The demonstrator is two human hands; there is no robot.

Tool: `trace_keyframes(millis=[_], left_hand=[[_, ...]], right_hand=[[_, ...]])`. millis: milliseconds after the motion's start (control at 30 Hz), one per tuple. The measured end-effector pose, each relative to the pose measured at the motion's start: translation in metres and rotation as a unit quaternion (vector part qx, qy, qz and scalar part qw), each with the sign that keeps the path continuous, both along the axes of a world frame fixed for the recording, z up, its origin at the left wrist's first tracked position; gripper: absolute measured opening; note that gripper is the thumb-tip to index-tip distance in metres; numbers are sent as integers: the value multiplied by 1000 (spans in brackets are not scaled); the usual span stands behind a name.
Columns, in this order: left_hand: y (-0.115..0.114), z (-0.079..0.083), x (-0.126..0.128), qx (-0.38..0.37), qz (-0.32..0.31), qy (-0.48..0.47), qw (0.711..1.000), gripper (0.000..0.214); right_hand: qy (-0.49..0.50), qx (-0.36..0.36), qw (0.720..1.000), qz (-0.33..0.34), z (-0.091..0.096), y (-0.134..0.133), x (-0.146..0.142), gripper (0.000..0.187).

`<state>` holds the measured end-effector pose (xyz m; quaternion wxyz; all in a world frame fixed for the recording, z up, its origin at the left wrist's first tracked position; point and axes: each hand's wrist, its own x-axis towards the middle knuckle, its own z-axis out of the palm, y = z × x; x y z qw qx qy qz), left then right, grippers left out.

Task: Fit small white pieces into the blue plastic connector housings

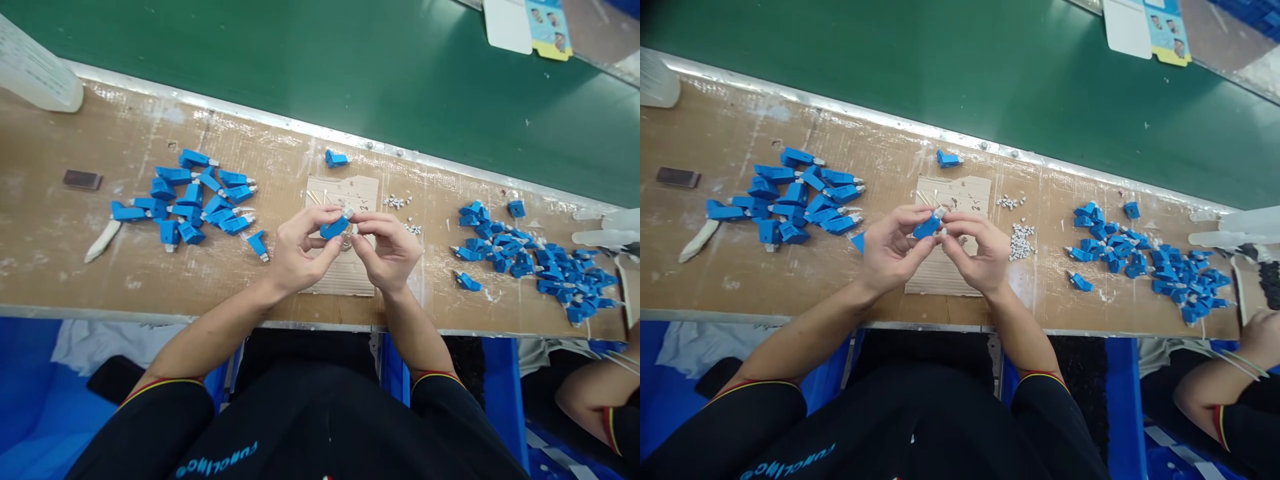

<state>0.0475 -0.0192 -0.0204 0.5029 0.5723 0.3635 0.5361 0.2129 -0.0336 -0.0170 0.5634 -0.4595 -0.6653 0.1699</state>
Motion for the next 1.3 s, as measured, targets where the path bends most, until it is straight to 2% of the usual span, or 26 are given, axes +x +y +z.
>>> trace_keyframes(millis=[167,300,400,533,700,933,1067,1133,1233,1300], left_hand=[[-3,1,3,-21,-4,-24,999,27],[-3,-1,5,30,17,-21,999,26],[-3,-4,6,63,28,-6,998,23],[-2,-6,5,85,27,9,996,18],[-2,-9,2,110,30,50,992,17],[-3,-6,1,224,78,125,963,18],[-6,-4,3,260,111,145,948,18],[-7,-3,3,262,118,143,947,20],[-7,-2,4,209,86,106,968,28],[-6,-2,3,157,41,59,985,41]], right_hand=[[-4,33,999,-13,0,2,0,6],[-13,54,998,-12,0,3,0,3],[-5,64,998,-6,0,4,-1,8],[-7,68,998,-3,0,4,0,14],[-51,60,997,-14,-1,5,4,8],[-43,60,997,11,3,4,5,13],[-36,47,998,15,5,3,3,11],[-31,34,999,16,3,3,3,11],[0,-3,1000,28,-1,5,5,10],[46,-34,996,66,-3,7,7,32]])
